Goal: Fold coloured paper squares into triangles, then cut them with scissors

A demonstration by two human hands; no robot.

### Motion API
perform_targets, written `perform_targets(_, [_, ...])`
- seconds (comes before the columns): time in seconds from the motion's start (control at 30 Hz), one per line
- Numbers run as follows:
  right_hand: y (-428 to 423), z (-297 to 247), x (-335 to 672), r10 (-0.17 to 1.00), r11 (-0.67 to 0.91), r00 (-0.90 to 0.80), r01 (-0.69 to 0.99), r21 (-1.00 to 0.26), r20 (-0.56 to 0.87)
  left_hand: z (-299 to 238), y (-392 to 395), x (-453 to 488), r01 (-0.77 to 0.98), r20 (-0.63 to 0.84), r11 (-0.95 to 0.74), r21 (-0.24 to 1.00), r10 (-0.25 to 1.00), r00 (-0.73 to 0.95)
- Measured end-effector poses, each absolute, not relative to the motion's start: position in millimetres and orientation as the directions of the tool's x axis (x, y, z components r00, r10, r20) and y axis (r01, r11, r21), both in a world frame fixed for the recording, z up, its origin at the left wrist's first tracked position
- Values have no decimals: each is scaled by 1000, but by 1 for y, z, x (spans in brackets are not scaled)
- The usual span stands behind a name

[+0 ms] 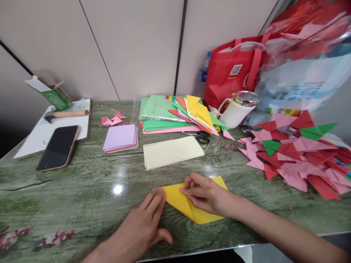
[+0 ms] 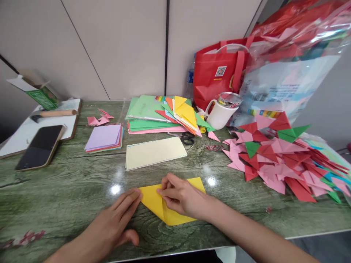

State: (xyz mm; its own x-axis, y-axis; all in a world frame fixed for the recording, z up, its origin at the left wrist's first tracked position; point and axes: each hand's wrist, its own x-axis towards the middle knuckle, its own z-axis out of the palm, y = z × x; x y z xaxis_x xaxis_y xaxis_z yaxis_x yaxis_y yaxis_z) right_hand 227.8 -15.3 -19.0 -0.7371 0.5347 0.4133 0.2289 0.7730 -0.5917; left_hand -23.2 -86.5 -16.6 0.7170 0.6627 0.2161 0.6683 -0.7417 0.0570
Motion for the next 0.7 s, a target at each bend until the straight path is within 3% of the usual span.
perform_targets(0.3, [-15,-20,229,514,789,-761,240,-565,395,-4,-81,-15,708,-217,-685,171,675,705])
perform_targets(0.7, [-23,-9,222,593,735,-777,418,-534,209,22,-86,9,739,-395,-656,155,645,655])
